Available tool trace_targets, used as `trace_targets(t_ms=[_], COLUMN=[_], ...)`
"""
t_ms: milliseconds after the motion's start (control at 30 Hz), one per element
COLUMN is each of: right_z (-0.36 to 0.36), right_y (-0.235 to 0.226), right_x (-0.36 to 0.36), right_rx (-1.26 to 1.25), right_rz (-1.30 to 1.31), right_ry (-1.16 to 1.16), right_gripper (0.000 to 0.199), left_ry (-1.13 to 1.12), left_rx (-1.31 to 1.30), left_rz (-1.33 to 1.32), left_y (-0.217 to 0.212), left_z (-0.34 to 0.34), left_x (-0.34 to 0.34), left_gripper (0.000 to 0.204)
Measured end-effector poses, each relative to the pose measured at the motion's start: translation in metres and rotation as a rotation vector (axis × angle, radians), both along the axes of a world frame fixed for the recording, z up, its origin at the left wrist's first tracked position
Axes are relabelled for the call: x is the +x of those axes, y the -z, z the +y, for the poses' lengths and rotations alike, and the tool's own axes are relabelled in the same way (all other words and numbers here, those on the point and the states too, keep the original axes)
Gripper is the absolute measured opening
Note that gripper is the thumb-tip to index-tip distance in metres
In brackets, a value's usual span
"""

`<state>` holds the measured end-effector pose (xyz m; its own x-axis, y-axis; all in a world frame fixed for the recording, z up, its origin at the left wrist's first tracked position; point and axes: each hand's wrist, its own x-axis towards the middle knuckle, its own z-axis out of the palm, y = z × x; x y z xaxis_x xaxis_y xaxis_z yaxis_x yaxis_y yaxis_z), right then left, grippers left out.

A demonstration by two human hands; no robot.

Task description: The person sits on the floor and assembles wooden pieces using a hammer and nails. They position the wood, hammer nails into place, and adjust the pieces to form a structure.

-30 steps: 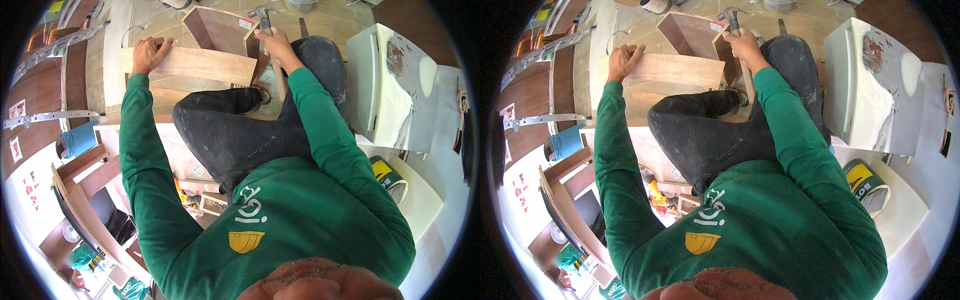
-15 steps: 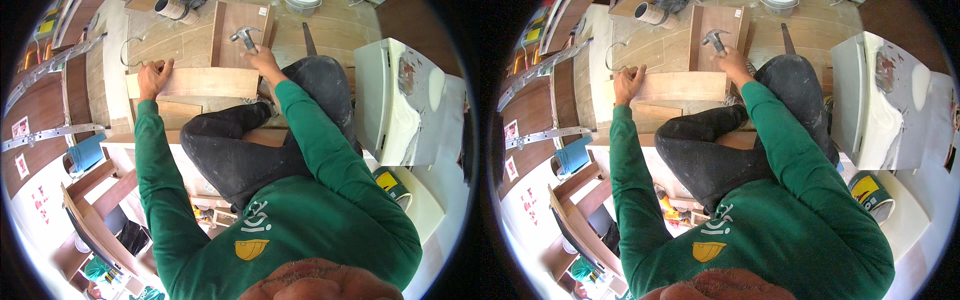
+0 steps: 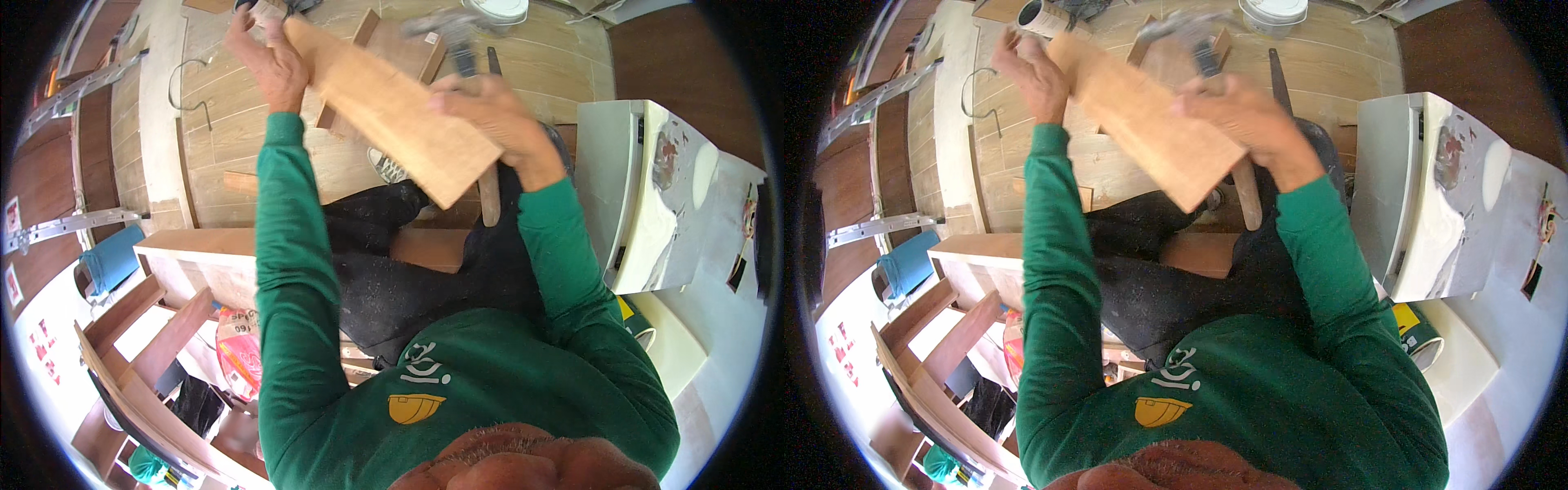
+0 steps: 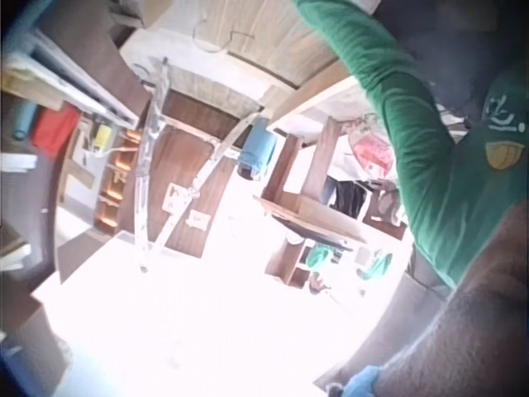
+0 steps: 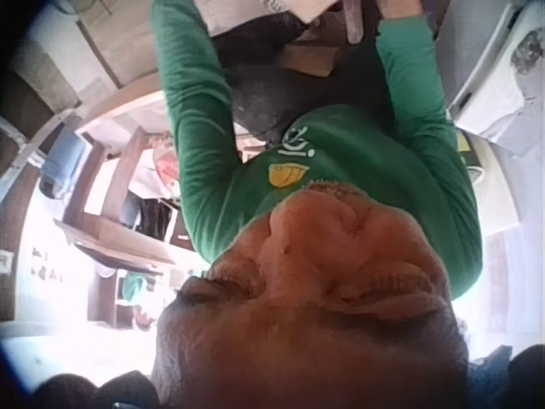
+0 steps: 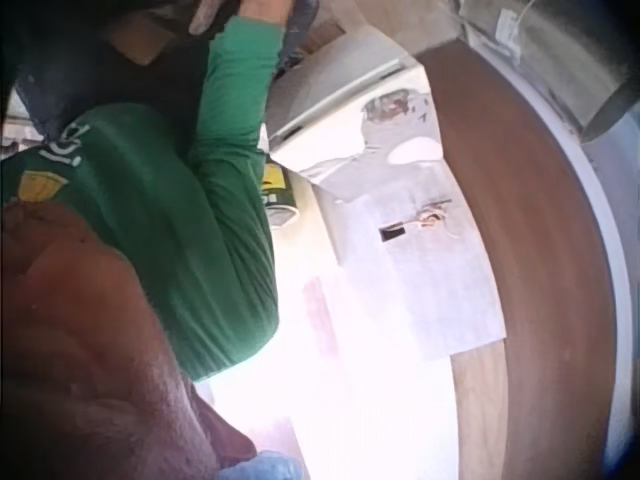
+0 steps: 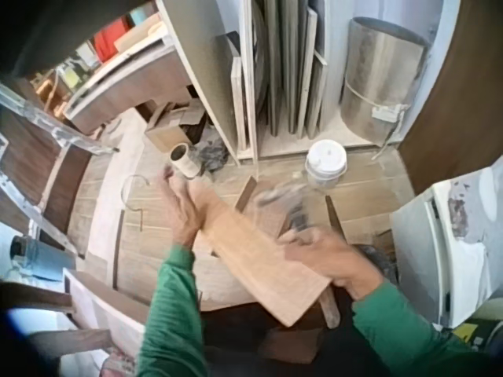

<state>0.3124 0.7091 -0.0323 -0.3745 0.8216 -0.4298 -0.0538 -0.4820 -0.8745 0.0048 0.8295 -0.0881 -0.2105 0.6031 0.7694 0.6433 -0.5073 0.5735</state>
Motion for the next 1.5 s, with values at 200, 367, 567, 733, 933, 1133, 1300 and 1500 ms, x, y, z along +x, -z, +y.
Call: trace_targets(t_ms=[200,367,567,733,933,1133,1300,1500], right_z=[0.017,0.024,0.034,0.03,0.024,0.011,-0.002,-0.024], right_y=[0.013,0.023,0.024,0.025,0.026,0.032,0.051,0.099], right_x=[0.045,0.051,0.035,0.031,0.016,-0.014,-0.06,-0.073], right_rx=[-0.086,-0.155,-0.11,-0.09,0.101,0.274,0.413,0.409], right_rz=[0.175,0.164,0.13,0.173,0.1,0.017,-0.212,-0.31], right_ry=[0.593,0.67,0.707,0.604,0.432,0.226,0.166,0.199], right_gripper=[0.031,0.024,0.024,0.029,0.031,0.041,0.045,0.04], left_ry=[0.106,-0.049,0.102,0.158,0.189,0.152,0.142,0.193], left_rx=[-0.778,-1.149,-1.309,-1.063,-0.846,-0.896,-0.908,-0.893], left_rz=[-0.15,0.227,0.369,-0.174,-0.573,-0.488,-0.468,-0.494], left_y=[0.247,0.317,0.316,0.175,0.136,0.112,0.107,0.089], left_z=[0.043,0.033,0.05,-0.019,-0.15,-0.242,-0.275,-0.285], left_x=[0.059,0.181,0.141,0.087,0.047,0.051,0.061,0.056], left_gripper=[0.067,0.083,0.044,0.039,0.023,0.019,0.017,0.032])
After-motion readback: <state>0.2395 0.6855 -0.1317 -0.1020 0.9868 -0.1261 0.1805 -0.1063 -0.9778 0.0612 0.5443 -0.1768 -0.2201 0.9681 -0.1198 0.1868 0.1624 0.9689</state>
